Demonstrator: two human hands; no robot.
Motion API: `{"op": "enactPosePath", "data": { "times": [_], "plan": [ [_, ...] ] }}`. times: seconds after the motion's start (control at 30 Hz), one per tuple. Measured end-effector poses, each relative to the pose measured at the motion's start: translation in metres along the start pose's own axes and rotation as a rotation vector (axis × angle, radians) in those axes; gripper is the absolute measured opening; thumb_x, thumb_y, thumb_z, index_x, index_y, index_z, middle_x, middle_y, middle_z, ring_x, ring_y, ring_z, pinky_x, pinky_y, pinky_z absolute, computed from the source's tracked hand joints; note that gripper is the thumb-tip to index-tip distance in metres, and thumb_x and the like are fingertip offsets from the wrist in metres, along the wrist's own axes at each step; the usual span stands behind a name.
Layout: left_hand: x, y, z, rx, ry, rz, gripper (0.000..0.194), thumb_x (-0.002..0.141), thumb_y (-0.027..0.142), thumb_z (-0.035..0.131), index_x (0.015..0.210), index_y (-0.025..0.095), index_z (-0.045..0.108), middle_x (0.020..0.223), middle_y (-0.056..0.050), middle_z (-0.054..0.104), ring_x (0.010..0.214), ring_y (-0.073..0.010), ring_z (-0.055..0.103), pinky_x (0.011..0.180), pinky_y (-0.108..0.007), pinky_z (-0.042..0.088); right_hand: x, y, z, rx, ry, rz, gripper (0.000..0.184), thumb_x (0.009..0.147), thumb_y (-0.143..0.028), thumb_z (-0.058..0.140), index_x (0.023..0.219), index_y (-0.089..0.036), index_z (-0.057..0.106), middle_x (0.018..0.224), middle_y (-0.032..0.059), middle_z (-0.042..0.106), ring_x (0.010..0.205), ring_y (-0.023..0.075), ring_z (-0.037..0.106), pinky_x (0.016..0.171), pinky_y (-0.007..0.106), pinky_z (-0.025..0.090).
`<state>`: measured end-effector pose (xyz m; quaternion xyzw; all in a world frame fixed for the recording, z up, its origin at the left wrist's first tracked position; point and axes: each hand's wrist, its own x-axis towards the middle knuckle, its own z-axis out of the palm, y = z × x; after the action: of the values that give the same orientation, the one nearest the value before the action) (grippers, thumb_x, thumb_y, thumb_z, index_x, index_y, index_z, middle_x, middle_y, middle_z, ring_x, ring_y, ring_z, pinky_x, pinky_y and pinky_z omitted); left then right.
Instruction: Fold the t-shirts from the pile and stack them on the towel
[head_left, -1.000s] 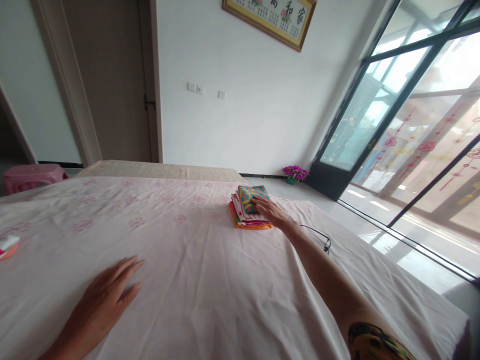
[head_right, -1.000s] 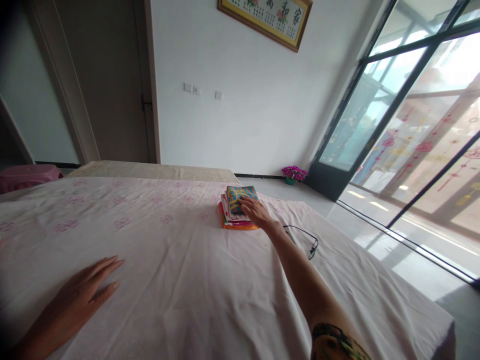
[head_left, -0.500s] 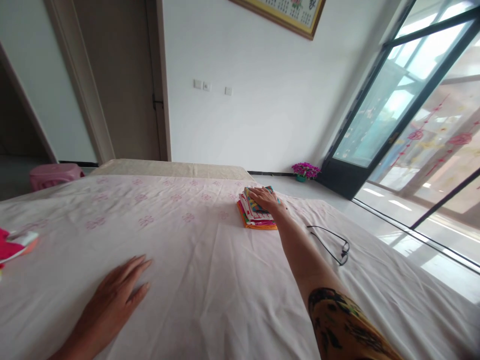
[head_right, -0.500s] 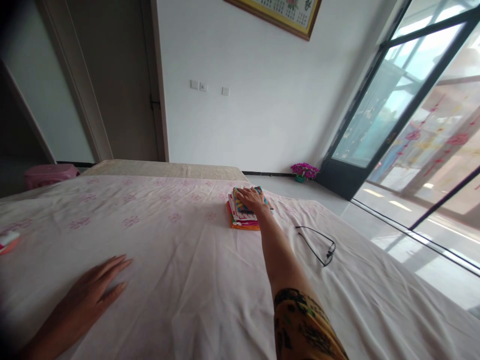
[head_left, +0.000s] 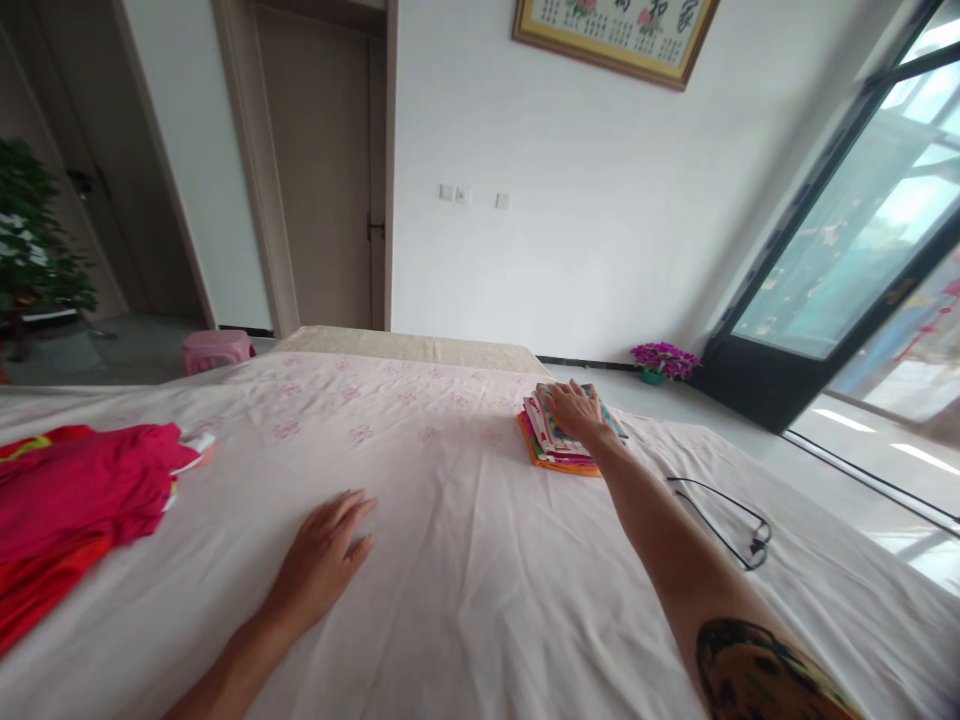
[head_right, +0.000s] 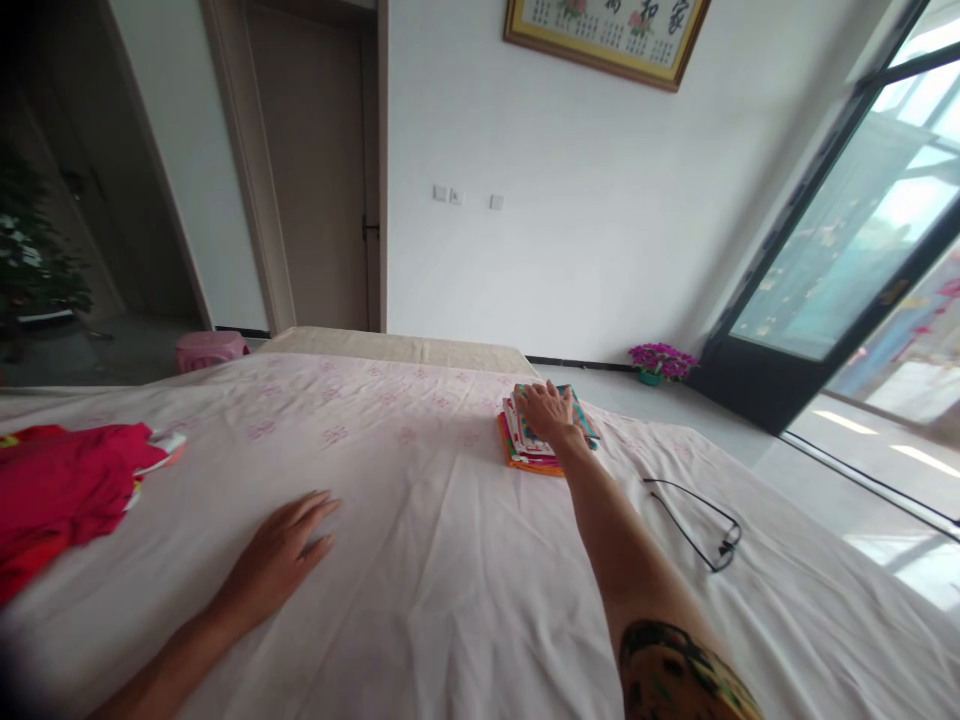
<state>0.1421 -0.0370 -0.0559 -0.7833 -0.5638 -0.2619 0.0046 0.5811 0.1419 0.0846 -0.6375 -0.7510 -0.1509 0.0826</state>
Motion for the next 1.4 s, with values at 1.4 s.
{"op": "enactPosePath", "data": {
  "times": [1.4],
  "plan": [
    [-0.049,-0.129,-0.099,0.433,0.499,-0.591,0.043,0.089,0.036,0.05,0.128,0.018,0.058,0.146,-0.016,0.044,0.132,-0.0386,0.04,0.104,-0.055,0.035,-0.153,-0.188,0.034,0.302,-0.123,0.0,0.046,0.099,-0.037,0.038,0.141,-0.023,0.051,0.15,0.0076,0.047,0.138,0.0203,0.04,0.116,0.036,0.022]
  ]
}}
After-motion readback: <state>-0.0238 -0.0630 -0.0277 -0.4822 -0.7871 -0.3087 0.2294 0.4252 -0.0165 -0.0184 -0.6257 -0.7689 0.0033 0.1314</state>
